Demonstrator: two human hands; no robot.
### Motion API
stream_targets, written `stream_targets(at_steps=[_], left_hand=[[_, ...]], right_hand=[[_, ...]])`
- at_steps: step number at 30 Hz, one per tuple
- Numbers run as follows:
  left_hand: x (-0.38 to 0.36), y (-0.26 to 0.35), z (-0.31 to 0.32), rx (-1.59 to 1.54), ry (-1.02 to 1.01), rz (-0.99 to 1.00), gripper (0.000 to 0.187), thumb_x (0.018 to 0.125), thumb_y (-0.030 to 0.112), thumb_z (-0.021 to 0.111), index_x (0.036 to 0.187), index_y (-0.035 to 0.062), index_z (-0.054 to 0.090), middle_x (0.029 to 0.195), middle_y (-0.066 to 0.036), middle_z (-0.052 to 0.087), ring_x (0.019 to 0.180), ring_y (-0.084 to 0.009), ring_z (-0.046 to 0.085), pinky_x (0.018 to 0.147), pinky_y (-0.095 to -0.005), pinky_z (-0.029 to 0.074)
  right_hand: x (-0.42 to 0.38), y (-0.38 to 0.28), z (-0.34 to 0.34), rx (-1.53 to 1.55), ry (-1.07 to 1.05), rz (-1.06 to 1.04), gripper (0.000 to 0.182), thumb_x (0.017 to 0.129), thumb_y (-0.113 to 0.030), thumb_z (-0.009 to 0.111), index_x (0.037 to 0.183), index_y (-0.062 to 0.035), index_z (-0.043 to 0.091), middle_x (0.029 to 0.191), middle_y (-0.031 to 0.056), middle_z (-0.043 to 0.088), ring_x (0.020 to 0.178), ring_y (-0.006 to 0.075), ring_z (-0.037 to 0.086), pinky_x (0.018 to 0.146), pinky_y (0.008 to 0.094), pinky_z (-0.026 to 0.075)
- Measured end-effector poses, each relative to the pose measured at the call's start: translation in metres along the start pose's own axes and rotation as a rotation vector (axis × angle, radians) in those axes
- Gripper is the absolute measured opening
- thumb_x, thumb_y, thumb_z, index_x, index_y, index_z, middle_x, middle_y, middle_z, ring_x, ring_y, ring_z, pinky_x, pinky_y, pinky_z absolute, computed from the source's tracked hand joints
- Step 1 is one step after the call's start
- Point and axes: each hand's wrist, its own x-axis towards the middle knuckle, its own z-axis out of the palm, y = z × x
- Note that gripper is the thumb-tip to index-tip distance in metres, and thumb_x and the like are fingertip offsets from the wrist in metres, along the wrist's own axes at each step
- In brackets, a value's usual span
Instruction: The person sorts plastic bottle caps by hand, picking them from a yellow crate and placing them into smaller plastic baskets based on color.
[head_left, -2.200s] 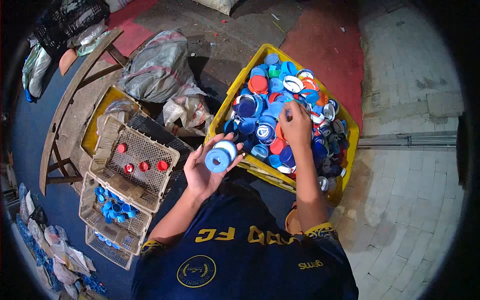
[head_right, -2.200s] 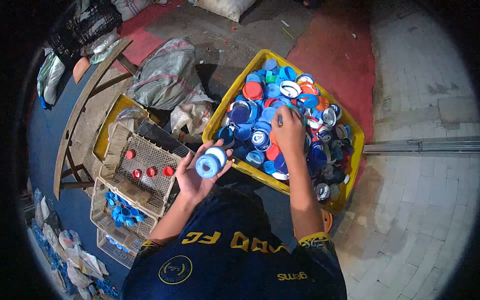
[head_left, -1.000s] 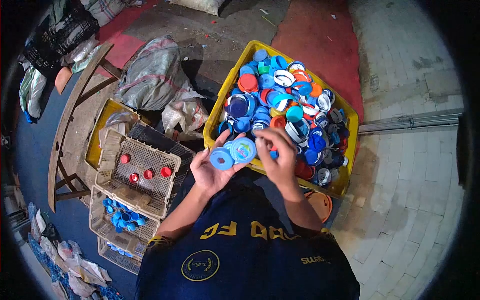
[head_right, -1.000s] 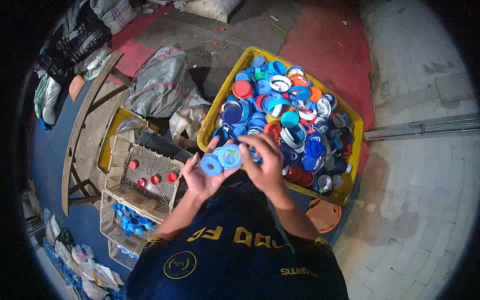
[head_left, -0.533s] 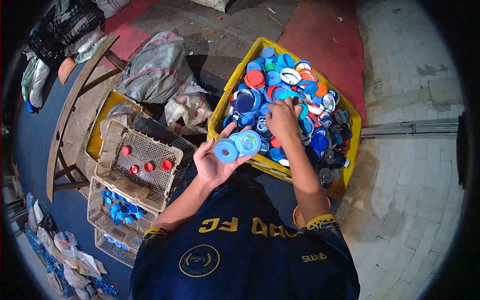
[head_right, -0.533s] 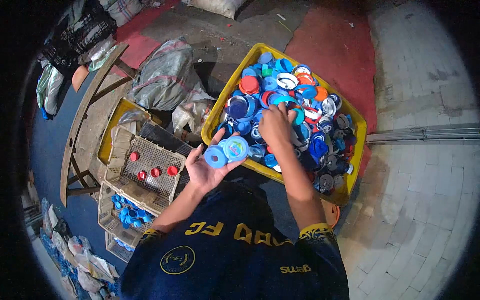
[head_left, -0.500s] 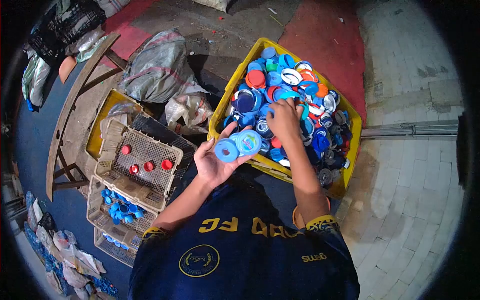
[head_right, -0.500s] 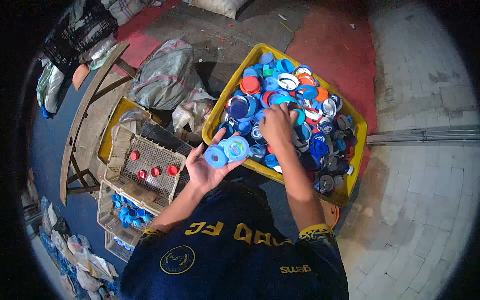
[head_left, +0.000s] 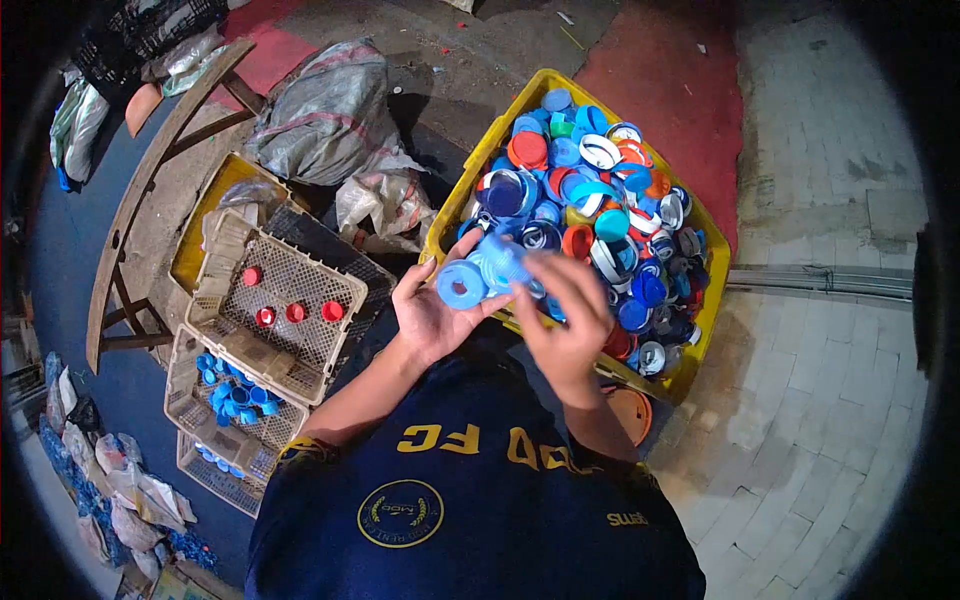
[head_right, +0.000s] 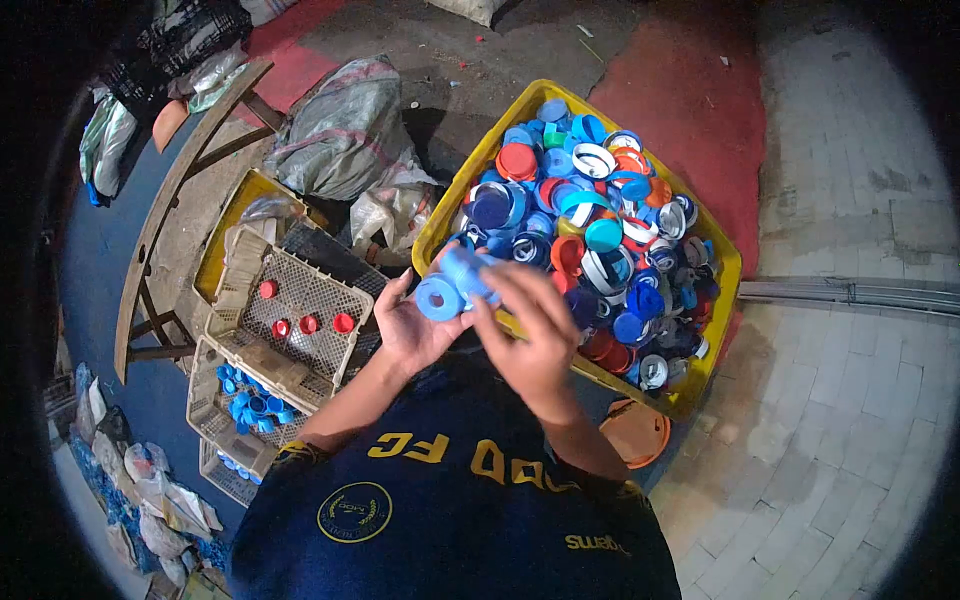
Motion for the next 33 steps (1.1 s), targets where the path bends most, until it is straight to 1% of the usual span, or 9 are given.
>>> stream_targets(at_steps=[7, 14, 21, 22, 24, 26, 28, 29, 33], left_hand=[[-0.001, -0.002, 0.005, 0.075, -0.002, 0.054, 0.075, 0.094, 0.051, 0.05, 0.156, 0.0109, 0.036, 0.162, -0.02, 0.033, 0.144, -0.0393, 0.04, 0.121, -0.0514, 0.031], [-0.002, -0.001, -0.001, 0.05, 0.04, 0.063, 0.074, 0.094, 0.05, 0.051, 0.156, 0.0122, 0.036, 0.16, -0.02, 0.036, 0.141, -0.042, 0.042, 0.116, -0.0548, 0.036], [-0.004, 0.001, -0.007, 0.041, 0.023, 0.05, 0.073, 0.093, 0.047, 0.056, 0.155, 0.0129, 0.037, 0.159, -0.02, 0.037, 0.142, -0.0422, 0.042, 0.116, -0.0603, 0.035], [-0.004, 0.001, -0.006, 0.031, 0.036, 0.05, 0.073, 0.092, 0.046, 0.056, 0.155, 0.0129, 0.037, 0.159, -0.02, 0.037, 0.142, -0.0417, 0.042, 0.117, -0.0603, 0.034], [-0.004, 0.001, 0.0, 0.012, 0.063, 0.05, 0.073, 0.092, 0.046, 0.057, 0.154, 0.013, 0.037, 0.159, -0.02, 0.037, 0.143, -0.0405, 0.041, 0.117, -0.0603, 0.034], [-0.005, -0.002, 0.012, 0.065, 0.108, 0.078, 0.077, 0.09, 0.048, 0.056, 0.154, 0.0086, 0.038, 0.151, -0.02, 0.047, 0.137, -0.0372, 0.049, 0.114, -0.0564, 0.037], [-0.003, -0.003, 0.011, 0.111, 0.096, 0.089, 0.077, 0.09, 0.048, 0.056, 0.154, 0.0083, 0.038, 0.151, -0.019, 0.047, 0.137, -0.0368, 0.049, 0.114, -0.0566, 0.037], [-0.005, -0.003, 0.01, 0.098, 0.084, 0.078, 0.076, 0.09, 0.046, 0.055, 0.153, 0.0068, 0.039, 0.151, -0.018, 0.048, 0.136, -0.0351, 0.05, 0.114, -0.0545, 0.038], [-0.012, -0.004, 0.012, 0.224, 0.103, 0.123, 0.076, 0.09, 0.047, 0.055, 0.153, 0.0079, 0.039, 0.153, -0.017, 0.045, 0.139, -0.0334, 0.047, 0.117, -0.0496, 0.035]], right_hand=[[-0.049, 0.01, 0.01, -0.119, -0.242, -0.388, 0.029, 0.082, -0.004, 0.078, 0.111, -0.0041, 0.074, 0.118, 0.0082, 0.064, 0.119, 0.0287, 0.061, 0.1, 0.0463, 0.055], [-0.066, 0.015, 0.023, -0.196, -0.195, -0.377, 0.03, 0.082, -0.009, 0.079, 0.111, -0.0147, 0.076, 0.125, 0.0042, 0.061, 0.125, 0.0264, 0.047, 0.103, 0.0437, 0.051], [-0.07, 0.013, 0.026, -0.106, -0.206, -0.196, 0.044, 0.074, -0.009, 0.077, 0.116, -0.0207, 0.075, 0.132, 0.0087, 0.057, 0.122, 0.0295, 0.046, 0.106, 0.0449, 0.037], [-0.065, 0.011, 0.02, -0.089, -0.205, -0.166, 0.045, 0.074, -0.017, 0.076, 0.118, -0.012, 0.071, 0.129, 0.0147, 0.055, 0.122, 0.0298, 0.046, 0.105, 0.0451, 0.036], [-0.065, 0.014, 0.026, 0.095, -0.066, 0.013, 0.057, 0.079, -0.026, 0.07, 0.13, -0.0029, 0.06, 0.132, 0.019, 0.051, 0.126, 0.0311, 0.043, 0.108, 0.0466, 0.033], [-0.052, 0.021, 0.033, 0.153, -0.003, 0.041, 0.075, 0.088, -0.029, 0.064, 0.148, 0.0046, 0.033, 0.146, 0.0233, 0.04, 0.139, 0.0353, 0.035, 0.116, 0.0502, 0.025], [-0.043, 0.027, 0.057, 0.463, 0.127, 0.208, 0.075, 0.093, -0.031, 0.061, 0.151, 0.0066, 0.031, 0.156, 0.0286, 0.03, 0.146, 0.0405, 0.027, 0.119, 0.0539, 0.02], [-0.036, 0.027, 0.055, 0.451, 0.076, 0.213, 0.072, 0.1, -0.033, 0.054, 0.154, 0.0059, 0.026, 0.156, 0.0254, 0.032, 0.148, 0.0364, 0.028, 0.121, 0.0502, 0.019], [-0.029, 0.01, 0.072, 0.823, 0.18, 0.463, 0.06, 0.107, -0.034, 0.044, 0.152, 0.0038, 0.032, 0.152, 0.0213, 0.04, 0.14, 0.0291, 0.04, 0.118, 0.0417, 0.027]])
